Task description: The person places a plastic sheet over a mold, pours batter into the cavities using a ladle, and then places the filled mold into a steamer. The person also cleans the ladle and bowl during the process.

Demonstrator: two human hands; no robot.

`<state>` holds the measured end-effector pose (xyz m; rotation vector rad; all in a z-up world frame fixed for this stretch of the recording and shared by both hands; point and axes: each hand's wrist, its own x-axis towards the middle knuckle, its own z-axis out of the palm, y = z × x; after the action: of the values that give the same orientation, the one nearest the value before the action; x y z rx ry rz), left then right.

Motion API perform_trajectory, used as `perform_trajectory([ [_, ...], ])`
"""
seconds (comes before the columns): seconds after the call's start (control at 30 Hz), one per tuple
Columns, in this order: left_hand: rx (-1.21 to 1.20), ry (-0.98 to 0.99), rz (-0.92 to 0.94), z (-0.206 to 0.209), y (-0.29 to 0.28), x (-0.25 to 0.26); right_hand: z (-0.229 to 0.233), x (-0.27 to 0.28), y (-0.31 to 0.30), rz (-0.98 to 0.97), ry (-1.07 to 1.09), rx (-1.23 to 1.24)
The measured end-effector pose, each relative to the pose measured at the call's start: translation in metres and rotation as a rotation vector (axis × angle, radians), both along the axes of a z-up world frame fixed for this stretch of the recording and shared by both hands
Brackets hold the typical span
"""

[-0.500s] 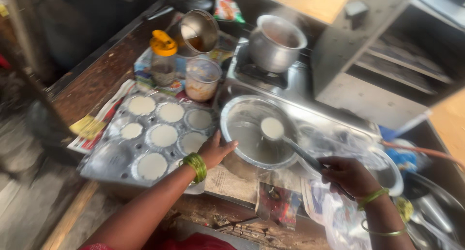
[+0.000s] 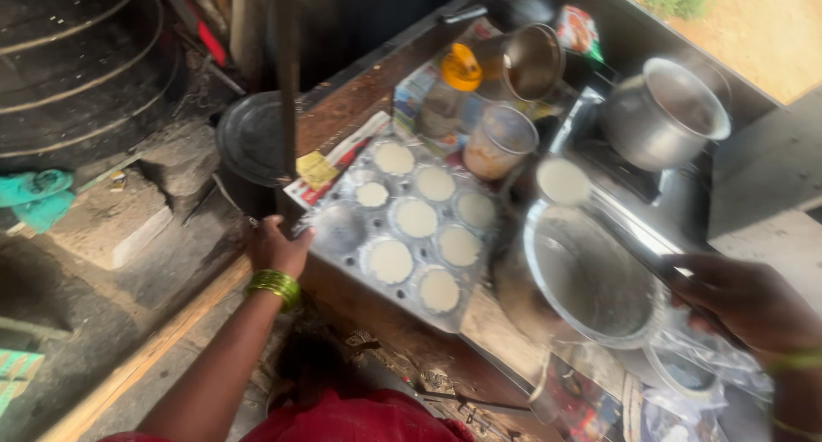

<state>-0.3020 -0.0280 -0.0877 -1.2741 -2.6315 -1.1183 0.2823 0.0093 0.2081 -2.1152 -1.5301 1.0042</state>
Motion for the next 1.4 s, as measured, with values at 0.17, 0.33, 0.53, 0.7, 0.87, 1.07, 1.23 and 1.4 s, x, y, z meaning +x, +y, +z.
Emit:
perform_trajectory([
  [0.17,-0.098,-0.539,-0.094,0.02,0.001,-0.001,-0.031,-0.117,0.026,0.264,0.278,0.028],
  [0.33,-0.025,-0.652,-0.193,0.026,0.0,-0.014,-0.102,-0.228,0.022,0.282,0.244,0.039],
  [0.53,-0.067,-0.676,-0.277,0.012,0.007,-0.027,-0.147,-0.296,0.011,0.394,-0.138,0.104],
  [0.7,-0.181,-0.807,-0.29,0.016,0.008,-0.034,-0.162,-0.311,-0.008,0.397,-0.466,0.3],
  [0.87,-0.192,-0.782,-0.339,0.018,0.006,-0.039,-0.176,-0.319,-0.018,0.38,-0.572,0.431],
  [1.07,-0.197,-0.924,-0.363,0.015,0.006,-0.041,-0.175,-0.319,-0.018,0.097,0.253,0.049],
  [1.23,-0.149,-1.098,-0.37,0.008,0.007,-0.042,-0.163,-0.307,-0.032,0.084,0.449,0.036],
  [1.4,-0.137,-1.194,-0.351,0.002,0.007,-0.041,-0.16,-0.31,-0.065,0.387,0.015,0.355],
])
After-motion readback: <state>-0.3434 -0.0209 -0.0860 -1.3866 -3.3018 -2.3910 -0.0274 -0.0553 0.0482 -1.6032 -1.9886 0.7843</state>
